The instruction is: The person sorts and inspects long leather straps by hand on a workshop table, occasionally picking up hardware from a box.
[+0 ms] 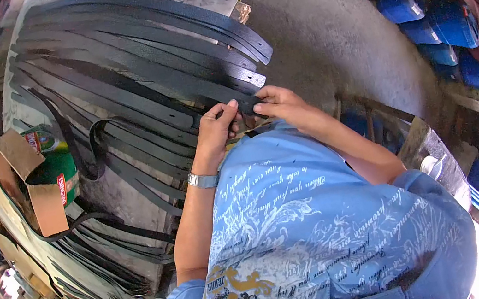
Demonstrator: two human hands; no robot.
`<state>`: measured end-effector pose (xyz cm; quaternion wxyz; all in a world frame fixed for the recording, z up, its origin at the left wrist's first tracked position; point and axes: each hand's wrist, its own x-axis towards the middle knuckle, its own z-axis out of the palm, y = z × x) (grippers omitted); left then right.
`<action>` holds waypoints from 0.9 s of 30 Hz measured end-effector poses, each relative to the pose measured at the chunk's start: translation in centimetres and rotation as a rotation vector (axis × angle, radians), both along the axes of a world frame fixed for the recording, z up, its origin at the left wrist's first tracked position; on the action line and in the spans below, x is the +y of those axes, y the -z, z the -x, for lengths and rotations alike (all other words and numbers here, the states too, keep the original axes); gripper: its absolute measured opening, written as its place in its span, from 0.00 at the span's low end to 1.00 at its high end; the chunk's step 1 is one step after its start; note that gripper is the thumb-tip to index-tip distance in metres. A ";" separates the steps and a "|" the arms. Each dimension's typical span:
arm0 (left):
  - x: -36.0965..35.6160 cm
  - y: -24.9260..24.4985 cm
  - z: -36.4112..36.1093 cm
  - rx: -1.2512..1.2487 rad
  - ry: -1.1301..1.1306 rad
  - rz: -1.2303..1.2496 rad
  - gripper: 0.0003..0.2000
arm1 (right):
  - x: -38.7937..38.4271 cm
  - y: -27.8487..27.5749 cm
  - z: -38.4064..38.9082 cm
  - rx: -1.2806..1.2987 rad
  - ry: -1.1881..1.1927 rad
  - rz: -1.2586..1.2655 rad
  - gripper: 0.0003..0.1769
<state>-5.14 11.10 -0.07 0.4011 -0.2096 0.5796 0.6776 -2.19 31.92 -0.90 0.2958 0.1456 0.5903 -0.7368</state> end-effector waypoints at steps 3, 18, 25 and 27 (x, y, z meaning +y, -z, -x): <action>-0.1 -0.3 -0.2 0.025 -0.057 -0.024 0.11 | -1.2 -0.5 2.0 0.041 -0.061 -0.125 0.22; -0.9 -3.2 -0.9 0.126 -0.279 -0.198 0.15 | -1.6 -5.5 2.6 0.117 -0.199 -0.145 0.30; -1.3 -3.3 -1.0 -0.074 -0.265 -0.324 0.13 | -1.4 -5.2 2.1 0.157 -0.214 -0.164 0.29; -1.3 -3.6 -0.9 -0.119 -0.297 -0.331 0.13 | -1.6 -6.3 2.1 0.168 -0.274 -0.241 0.30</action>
